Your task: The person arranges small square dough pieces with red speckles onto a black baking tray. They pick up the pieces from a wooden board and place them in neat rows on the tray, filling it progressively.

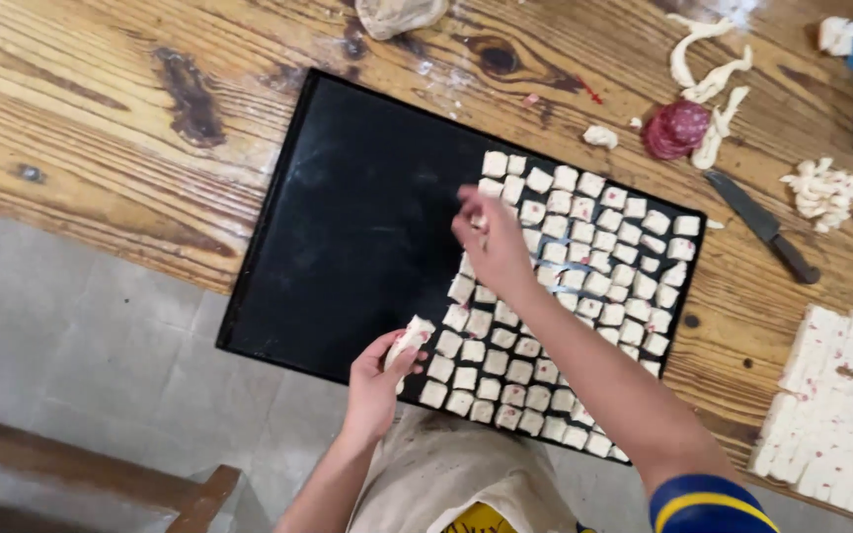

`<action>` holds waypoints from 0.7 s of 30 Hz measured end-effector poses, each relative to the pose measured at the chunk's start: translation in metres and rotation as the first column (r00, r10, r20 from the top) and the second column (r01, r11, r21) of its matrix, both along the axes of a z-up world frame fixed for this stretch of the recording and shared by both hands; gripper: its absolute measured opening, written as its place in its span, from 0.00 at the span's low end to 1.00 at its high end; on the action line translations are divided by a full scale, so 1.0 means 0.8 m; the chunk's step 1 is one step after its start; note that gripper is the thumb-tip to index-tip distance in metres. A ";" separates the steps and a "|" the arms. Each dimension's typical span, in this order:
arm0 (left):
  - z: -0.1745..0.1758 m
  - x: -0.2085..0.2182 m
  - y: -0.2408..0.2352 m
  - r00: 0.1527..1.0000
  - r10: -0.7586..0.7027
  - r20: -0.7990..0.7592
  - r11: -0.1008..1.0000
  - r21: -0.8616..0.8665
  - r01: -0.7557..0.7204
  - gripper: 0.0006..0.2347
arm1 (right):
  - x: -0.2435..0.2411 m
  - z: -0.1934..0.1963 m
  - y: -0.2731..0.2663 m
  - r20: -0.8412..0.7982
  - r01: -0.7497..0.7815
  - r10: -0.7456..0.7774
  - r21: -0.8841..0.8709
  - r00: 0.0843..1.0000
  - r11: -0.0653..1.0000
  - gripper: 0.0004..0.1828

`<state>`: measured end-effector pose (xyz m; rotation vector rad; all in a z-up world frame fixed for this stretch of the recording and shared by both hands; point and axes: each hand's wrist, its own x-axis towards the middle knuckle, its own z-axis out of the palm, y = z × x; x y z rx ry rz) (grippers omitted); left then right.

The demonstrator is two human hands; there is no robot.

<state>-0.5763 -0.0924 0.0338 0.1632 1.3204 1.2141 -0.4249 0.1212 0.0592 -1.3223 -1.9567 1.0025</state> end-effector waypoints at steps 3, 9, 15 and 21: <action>0.003 -0.016 0.002 0.996 -0.090 0.028 0.995 0.057 0.088 0.14 | -0.013 0.025 -0.140 -0.250 -0.264 0.149 -0.529 0.957 0.807 0.21; -0.013 -0.033 -0.037 0.967 -0.250 0.048 0.968 0.013 0.250 0.16 | 0.015 -0.004 -0.189 -0.118 0.244 -0.342 -0.492 0.932 0.836 0.13; 0.005 -0.063 -0.053 0.989 -0.144 0.019 0.989 0.038 0.143 0.16 | 0.002 0.007 -0.220 0.026 0.163 -0.167 -0.411 0.986 0.897 0.15; 0.009 -0.081 -0.085 0.991 -0.131 0.041 0.991 -0.009 0.132 0.16 | -0.010 -0.010 -0.252 0.248 0.010 0.053 -0.247 0.967 0.969 0.24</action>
